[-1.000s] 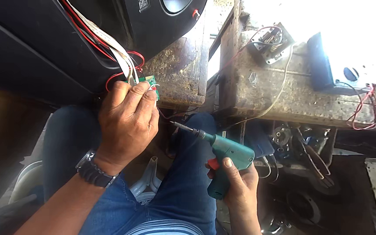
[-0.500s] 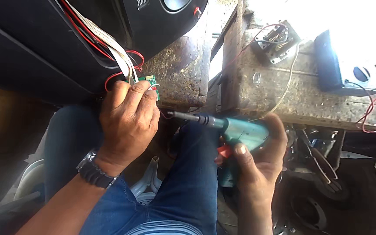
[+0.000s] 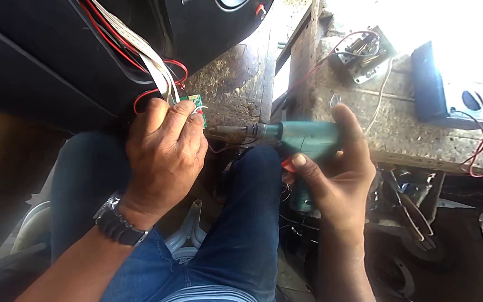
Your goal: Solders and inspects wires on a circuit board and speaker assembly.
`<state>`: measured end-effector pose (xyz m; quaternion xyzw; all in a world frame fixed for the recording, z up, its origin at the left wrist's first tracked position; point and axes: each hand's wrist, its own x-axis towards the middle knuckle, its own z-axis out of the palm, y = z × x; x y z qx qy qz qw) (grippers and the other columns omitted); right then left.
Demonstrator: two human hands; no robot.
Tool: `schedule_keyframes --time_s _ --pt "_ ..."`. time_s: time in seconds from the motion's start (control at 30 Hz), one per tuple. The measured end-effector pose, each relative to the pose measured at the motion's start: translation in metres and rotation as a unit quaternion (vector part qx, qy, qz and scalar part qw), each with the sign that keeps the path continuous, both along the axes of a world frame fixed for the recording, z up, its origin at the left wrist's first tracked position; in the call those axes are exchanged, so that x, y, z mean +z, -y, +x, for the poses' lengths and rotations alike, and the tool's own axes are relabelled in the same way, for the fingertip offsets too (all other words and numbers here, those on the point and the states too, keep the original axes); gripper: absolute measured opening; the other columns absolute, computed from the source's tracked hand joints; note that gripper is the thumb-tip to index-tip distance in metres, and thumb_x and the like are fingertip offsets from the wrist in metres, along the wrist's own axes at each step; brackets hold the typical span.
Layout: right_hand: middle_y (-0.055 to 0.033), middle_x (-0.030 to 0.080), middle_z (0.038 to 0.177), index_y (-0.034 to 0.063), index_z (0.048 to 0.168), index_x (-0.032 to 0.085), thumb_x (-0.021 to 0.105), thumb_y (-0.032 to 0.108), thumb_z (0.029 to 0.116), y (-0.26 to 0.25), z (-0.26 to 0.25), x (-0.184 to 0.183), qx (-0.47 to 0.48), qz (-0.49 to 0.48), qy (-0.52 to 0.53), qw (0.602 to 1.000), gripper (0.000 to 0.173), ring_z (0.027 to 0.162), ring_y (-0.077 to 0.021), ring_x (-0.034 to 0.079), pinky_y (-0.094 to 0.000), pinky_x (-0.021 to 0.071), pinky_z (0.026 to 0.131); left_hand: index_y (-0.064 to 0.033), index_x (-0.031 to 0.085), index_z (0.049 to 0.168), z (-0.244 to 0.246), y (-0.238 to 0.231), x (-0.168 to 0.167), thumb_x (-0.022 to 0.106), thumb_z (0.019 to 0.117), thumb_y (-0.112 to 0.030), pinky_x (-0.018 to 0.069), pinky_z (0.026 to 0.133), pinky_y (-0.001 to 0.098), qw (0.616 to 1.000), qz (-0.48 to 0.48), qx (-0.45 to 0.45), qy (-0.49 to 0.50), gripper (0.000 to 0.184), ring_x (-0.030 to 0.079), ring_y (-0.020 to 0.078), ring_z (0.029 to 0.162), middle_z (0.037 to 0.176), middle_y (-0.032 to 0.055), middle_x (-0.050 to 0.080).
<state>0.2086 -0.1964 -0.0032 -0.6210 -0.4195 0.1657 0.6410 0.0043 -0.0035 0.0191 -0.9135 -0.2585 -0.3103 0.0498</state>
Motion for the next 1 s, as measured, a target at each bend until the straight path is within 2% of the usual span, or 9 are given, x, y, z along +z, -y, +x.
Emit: schedule_keyframes --time_s 0.07,0.2,0.23,0.3,0.33,0.47,0.57,0.7,1.0 --pt "-0.0113 0.065 0.121 0.012 0.16 0.031 0.079 0.015 0.0901 0.006 -0.003 0.004 -0.016 0.02 0.02 0.999 0.085 0.067 -0.0239 0.071 -0.038 0.0653 0.049 -0.0051 0.073 0.115 0.0 0.0 0.001 0.057 0.1015 -0.016 0.0479 0.083 0.0434 1.0 -0.004 0.002 -0.003 0.024 0.061 0.031 0.109 0.127 0.0107 0.068" --pt "-0.0058 0.066 0.119 0.0172 0.157 0.032 0.079 0.02 0.0895 0.028 -0.018 0.007 -0.041 0.057 0.036 0.997 0.083 0.071 -0.0192 0.071 -0.0336 0.0651 0.053 -0.0059 0.074 0.115 -0.001 0.001 0.003 0.056 0.1013 -0.016 0.0469 0.081 0.0438 1.0 -0.01 0.003 -0.013 0.024 0.06 0.0309 0.107 0.127 0.0099 0.068" --pt "-0.0055 0.066 0.121 0.0188 0.157 0.033 0.079 0.02 0.0894 0.035 -0.021 0.005 -0.038 0.03 0.047 0.998 0.082 0.074 -0.0187 0.071 -0.0333 0.0658 0.055 -0.0061 0.074 0.114 -0.001 0.001 0.003 0.057 0.1011 -0.016 0.0466 0.081 0.0436 1.0 -0.011 0.002 -0.014 0.023 0.06 0.0306 0.106 0.126 0.0098 0.068" --pt "-0.0058 0.065 0.129 0.0214 0.158 0.038 0.078 0.021 0.0908 0.046 -0.023 -0.002 -0.005 -0.087 0.079 0.993 0.078 0.082 -0.0179 0.072 -0.0346 0.0657 0.063 -0.0063 0.074 0.114 -0.002 0.001 0.003 0.057 0.1013 -0.016 0.0466 0.081 0.0438 1.0 -0.012 0.0 -0.019 0.023 0.06 0.031 0.106 0.126 0.0099 0.068" --pt "-0.0068 0.068 0.126 0.0203 0.157 0.041 0.078 0.021 0.0916 0.047 -0.025 -0.008 0.01 -0.119 0.071 0.99 0.075 0.081 -0.0186 0.073 -0.0349 0.0658 0.062 -0.0064 0.073 0.114 -0.003 0.001 0.004 0.057 0.1014 -0.016 0.0464 0.082 0.0441 1.0 -0.012 -0.001 -0.024 0.023 0.06 0.0312 0.107 0.127 0.01 0.067" --pt "-0.011 0.069 0.113 0.0205 0.157 0.039 0.075 0.021 0.0937 0.045 -0.023 -0.009 0.008 -0.102 -0.049 0.994 0.073 0.064 -0.0214 0.069 -0.0342 0.0631 0.049 -0.0054 0.073 0.113 -0.002 0.001 0.003 0.056 0.1013 -0.015 0.0456 0.082 0.0454 1.0 -0.013 -0.001 -0.021 0.023 0.059 0.0326 0.107 0.127 0.0108 0.067" --pt "-0.014 0.068 0.106 0.0228 0.16 0.034 0.073 0.02 0.0944 0.039 -0.017 -0.006 -0.002 -0.066 -0.14 0.988 0.077 0.06 -0.0225 0.069 -0.0347 0.0624 0.047 -0.0058 0.073 0.114 -0.002 0.001 0.003 0.057 0.1013 -0.015 0.0461 0.082 0.0446 1.0 -0.012 0.0 -0.013 0.023 0.06 0.0318 0.107 0.128 0.0104 0.067" --pt "-0.0154 0.067 0.105 0.023 0.161 0.033 0.068 0.015 0.097 0.031 -0.008 -0.004 0.005 -0.041 -0.177 0.983 0.074 0.058 -0.0213 0.067 -0.034 0.0613 0.046 -0.0048 0.073 0.115 0.0 -0.001 0.002 0.056 0.1018 -0.015 0.0477 0.083 0.0446 1.0 -0.008 -0.004 -0.004 0.024 0.06 0.0317 0.107 0.128 0.0111 0.067" --pt "-0.0111 0.066 0.115 0.0167 0.163 0.024 0.075 0.016 0.0932 0.003 -0.012 -0.009 -0.049 0.027 -0.014 0.998 0.086 0.066 -0.0235 0.07 -0.037 0.0649 0.05 -0.0044 0.074 0.113 0.001 0.0 0.001 0.056 0.1019 -0.017 0.0486 0.084 0.0446 1.0 -0.003 -0.004 0.0 0.024 0.061 0.0323 0.108 0.126 0.0119 0.068"
